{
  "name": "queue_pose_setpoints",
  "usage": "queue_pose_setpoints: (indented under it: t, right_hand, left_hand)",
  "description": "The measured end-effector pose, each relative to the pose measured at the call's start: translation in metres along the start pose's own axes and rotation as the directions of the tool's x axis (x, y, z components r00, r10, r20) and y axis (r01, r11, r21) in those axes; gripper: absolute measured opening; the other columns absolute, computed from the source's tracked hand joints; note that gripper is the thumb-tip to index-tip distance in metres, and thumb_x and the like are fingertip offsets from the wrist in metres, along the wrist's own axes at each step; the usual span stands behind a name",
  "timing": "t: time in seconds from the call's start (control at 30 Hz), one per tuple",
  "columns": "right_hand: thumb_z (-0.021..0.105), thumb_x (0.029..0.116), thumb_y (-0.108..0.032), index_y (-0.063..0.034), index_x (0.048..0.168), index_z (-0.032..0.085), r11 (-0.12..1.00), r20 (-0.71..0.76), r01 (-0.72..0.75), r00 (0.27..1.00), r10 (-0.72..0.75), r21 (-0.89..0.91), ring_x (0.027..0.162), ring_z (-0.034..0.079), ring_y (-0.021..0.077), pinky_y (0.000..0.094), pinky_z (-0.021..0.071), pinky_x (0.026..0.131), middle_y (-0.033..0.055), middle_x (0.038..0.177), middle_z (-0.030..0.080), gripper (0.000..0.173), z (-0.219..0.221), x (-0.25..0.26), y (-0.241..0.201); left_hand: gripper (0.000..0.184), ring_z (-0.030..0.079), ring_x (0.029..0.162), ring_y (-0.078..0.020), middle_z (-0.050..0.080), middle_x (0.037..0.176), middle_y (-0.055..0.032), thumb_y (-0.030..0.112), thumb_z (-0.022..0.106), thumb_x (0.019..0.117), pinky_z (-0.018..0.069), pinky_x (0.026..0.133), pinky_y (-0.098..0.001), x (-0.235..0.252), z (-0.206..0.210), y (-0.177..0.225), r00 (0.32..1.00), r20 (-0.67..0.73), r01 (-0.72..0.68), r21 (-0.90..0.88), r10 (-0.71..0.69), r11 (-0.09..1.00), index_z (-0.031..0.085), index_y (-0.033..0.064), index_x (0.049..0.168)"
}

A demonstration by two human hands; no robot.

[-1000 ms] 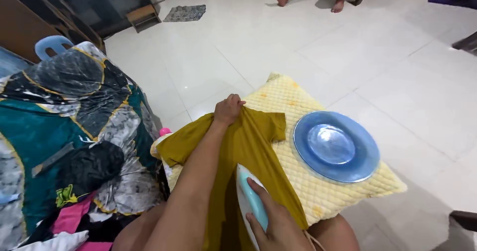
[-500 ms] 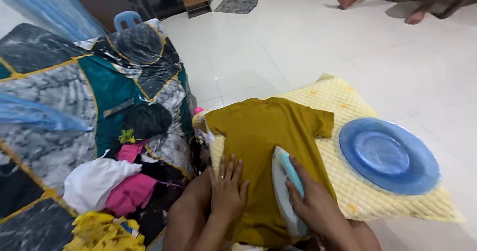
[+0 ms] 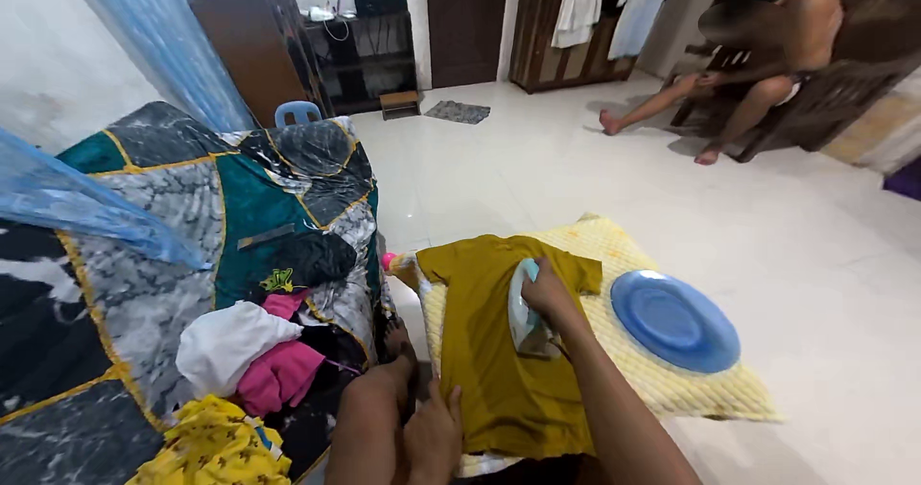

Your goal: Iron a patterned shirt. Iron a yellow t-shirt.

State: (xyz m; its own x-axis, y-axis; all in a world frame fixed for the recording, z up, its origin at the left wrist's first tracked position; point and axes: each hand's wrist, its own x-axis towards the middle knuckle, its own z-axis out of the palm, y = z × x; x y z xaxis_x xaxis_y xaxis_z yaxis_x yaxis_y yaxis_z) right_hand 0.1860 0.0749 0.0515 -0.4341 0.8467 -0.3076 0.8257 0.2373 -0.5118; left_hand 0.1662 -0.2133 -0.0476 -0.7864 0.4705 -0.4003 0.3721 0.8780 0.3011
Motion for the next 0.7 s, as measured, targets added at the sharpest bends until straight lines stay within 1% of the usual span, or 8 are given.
queue_pose_setpoints:
  t: [0.17, 0.23, 0.33, 0.4, 0.47, 0.53, 0.6, 0.7]
  right_hand:
    - [0.059, 0.1004, -0.027, -0.0214, 0.161, 0.028, 0.995, 0.036, -0.040, 0.998, 0.044, -0.087, 0.100, 0.072, 0.0397, 0.0607, 0.0581, 0.086, 0.0214, 0.113, 0.072, 0.068, 0.011, -0.098, 0.021]
    - [0.058, 0.1012, -0.029, -0.0232, 0.163, 0.025, 0.993, 0.080, -0.050, 0.995, 0.059, -0.108, 0.098, 0.073, 0.0396, 0.0607, 0.0582, 0.087, 0.0207, 0.112, 0.072, 0.070, 0.014, -0.135, 0.037]
    - [0.059, 0.1002, -0.029, -0.0226, 0.163, 0.025, 0.994, 0.105, -0.022, 0.994, 0.033, -0.103, 0.095, 0.074, 0.0395, 0.0613, 0.0583, 0.086, 0.0208, 0.107, 0.074, 0.072, 0.020, -0.178, 0.060]
    - [0.061, 0.0993, -0.028, -0.0208, 0.163, 0.027, 0.995, 0.106, 0.010, 0.994, 0.001, -0.099, 0.095, 0.074, 0.0401, 0.0620, 0.0581, 0.085, 0.0212, 0.106, 0.074, 0.073, 0.021, -0.195, 0.073]
    - [0.062, 0.0993, -0.027, -0.0179, 0.162, 0.030, 0.996, 0.118, 0.046, 0.992, -0.037, -0.081, 0.097, 0.074, 0.0406, 0.0626, 0.0575, 0.087, 0.0221, 0.108, 0.074, 0.071, 0.019, -0.203, 0.078]
    - [0.064, 0.0987, -0.027, -0.0181, 0.161, 0.033, 0.994, 0.139, 0.083, 0.988, -0.072, -0.070, 0.098, 0.074, 0.0401, 0.0628, 0.0573, 0.088, 0.0212, 0.111, 0.074, 0.070, 0.019, -0.207, 0.072]
    - [0.063, 0.0995, -0.028, -0.0202, 0.162, 0.033, 0.990, 0.162, 0.120, 0.981, -0.106, -0.073, 0.099, 0.074, 0.0397, 0.0621, 0.0575, 0.089, 0.0207, 0.112, 0.074, 0.071, 0.029, -0.210, 0.058]
    - [0.062, 0.1005, -0.029, -0.0234, 0.163, 0.030, 0.987, 0.171, 0.152, 0.975, -0.142, -0.048, 0.093, 0.075, 0.0365, 0.0588, 0.0596, 0.085, 0.0181, 0.106, 0.075, 0.071, 0.060, -0.205, 0.038]
  left_hand:
    - [0.077, 0.074, 0.097, -0.0344, 0.076, 0.103, -0.0138, 0.073, 0.026, 0.1006, 0.0579, 0.083, -0.0551, 0.001, -0.006, -0.011, 0.998, 0.059, -0.015, -0.001, 0.015, 1.000, 0.055, 0.0167, 0.143]
    - [0.076, 0.074, 0.097, -0.0362, 0.076, 0.103, -0.0151, 0.073, 0.029, 0.1003, 0.0577, 0.083, -0.0569, 0.003, -0.007, -0.023, 0.992, 0.079, -0.091, -0.034, 0.093, 0.995, 0.059, 0.0144, 0.139]
    - [0.079, 0.073, 0.102, -0.0381, 0.075, 0.107, -0.0183, 0.074, 0.043, 0.0968, 0.0568, 0.088, -0.0599, 0.011, -0.008, -0.047, 0.954, 0.165, -0.223, -0.165, 0.250, 0.961, 0.057, 0.0102, 0.141]
    - [0.083, 0.073, 0.101, -0.0362, 0.075, 0.106, -0.0180, 0.073, 0.060, 0.0896, 0.0570, 0.090, -0.0595, 0.016, -0.008, -0.060, 0.926, 0.188, -0.259, -0.316, 0.328, 0.913, 0.057, 0.0075, 0.140]
    - [0.082, 0.073, 0.096, -0.0339, 0.075, 0.102, -0.0172, 0.063, 0.077, 0.0827, 0.0578, 0.090, -0.0568, 0.016, -0.008, -0.064, 0.919, 0.191, -0.225, -0.461, 0.344, 0.858, 0.057, 0.0051, 0.138]
    - [0.081, 0.073, 0.095, -0.0331, 0.074, 0.102, -0.0182, 0.052, 0.085, 0.0794, 0.0578, 0.091, -0.0546, 0.020, -0.008, -0.067, 0.916, 0.214, -0.173, -0.552, 0.339, 0.816, 0.056, 0.0024, 0.136]
    - [0.079, 0.073, 0.095, -0.0315, 0.074, 0.104, -0.0181, 0.042, 0.088, 0.0795, 0.0579, 0.092, -0.0524, 0.026, -0.004, -0.071, 0.896, 0.265, -0.125, -0.620, 0.356, 0.774, 0.053, 0.0014, 0.137]
    - [0.072, 0.073, 0.087, -0.0275, 0.074, 0.099, -0.0157, 0.029, 0.088, 0.0823, 0.0609, 0.081, -0.0480, 0.030, -0.002, -0.077, 0.858, 0.334, -0.057, -0.692, 0.389, 0.720, 0.049, 0.0038, 0.138]
